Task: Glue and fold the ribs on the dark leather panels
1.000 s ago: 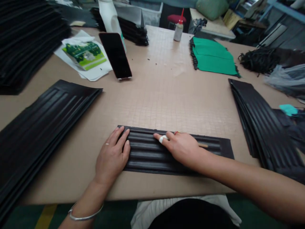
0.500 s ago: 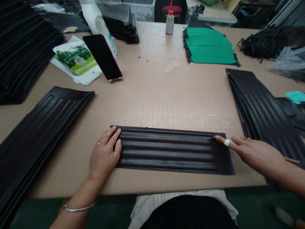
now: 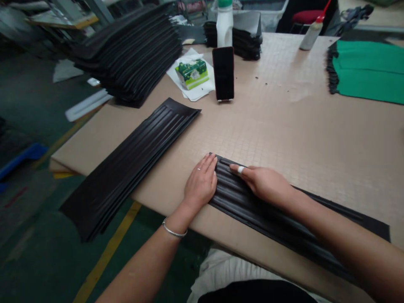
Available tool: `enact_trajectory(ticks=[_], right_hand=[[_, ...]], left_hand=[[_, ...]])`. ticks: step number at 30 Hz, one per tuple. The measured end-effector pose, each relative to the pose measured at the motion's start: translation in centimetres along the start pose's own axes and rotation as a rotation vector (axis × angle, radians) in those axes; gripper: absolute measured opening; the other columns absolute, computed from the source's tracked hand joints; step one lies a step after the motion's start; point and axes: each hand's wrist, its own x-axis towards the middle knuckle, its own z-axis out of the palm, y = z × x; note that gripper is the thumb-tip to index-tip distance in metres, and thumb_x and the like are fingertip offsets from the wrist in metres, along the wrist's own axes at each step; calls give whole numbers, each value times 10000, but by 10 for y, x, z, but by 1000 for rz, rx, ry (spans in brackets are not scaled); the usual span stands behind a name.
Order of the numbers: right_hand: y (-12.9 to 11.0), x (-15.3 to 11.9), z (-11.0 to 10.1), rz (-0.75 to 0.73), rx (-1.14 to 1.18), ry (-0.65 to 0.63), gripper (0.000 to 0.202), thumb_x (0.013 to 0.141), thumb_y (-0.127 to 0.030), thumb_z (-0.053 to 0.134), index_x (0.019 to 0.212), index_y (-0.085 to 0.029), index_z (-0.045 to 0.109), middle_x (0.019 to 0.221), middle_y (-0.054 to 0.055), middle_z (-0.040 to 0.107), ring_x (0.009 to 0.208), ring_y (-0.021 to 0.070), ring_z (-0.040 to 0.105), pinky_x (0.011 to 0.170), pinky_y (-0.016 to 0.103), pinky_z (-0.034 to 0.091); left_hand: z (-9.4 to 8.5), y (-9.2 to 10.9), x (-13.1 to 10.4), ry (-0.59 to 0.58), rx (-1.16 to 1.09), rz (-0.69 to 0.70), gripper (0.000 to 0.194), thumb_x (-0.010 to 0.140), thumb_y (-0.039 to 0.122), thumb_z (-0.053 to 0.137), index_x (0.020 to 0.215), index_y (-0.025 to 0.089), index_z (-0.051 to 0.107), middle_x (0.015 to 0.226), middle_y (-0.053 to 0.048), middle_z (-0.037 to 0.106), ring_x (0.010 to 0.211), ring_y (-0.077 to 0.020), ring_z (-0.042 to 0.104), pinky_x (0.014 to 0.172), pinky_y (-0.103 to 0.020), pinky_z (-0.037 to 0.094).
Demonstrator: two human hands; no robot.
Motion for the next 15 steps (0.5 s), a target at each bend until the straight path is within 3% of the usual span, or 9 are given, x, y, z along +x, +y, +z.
enact_trajectory(ticks=[3,7,11,15], right_hand=[[-22,46,-16,-44,-27,-76,445,1117,-350,333,1499,-277,549,1151,94,747,974,231,715,826,324,534],[-25,64,-34,-5,-30,-147,386,1063,-454,537,1300,-177,662,1120,87,723,950,217,693,865,376,571],[1,43,-42,105,-37,-165,416,1036,-515,585,1237,-159,664,1176,75,680,1013,224,676,894,419,592],[36,-18,-49,228,-71,-165,462,1016,-547,608,1248,-152,665,1167,79,690,997,225,684,886,428,595]], left_hand=[[0,1,0,6,-17,0,527,1025,186,408,1546,131,457,1592,-152,497,1523,-284,415,1254,-518,413],[-1,1,2,1,-22,2,493,1014,173,411,1483,70,523,1568,-168,522,1518,-283,421,1274,-486,391],[0,-1,4,9,-32,20,494,1017,193,406,1477,65,533,1568,-182,518,1514,-292,427,1276,-512,380],[3,-5,6,23,-38,50,502,1013,202,395,1470,52,537,1558,-199,523,1503,-303,441,1265,-533,390]])
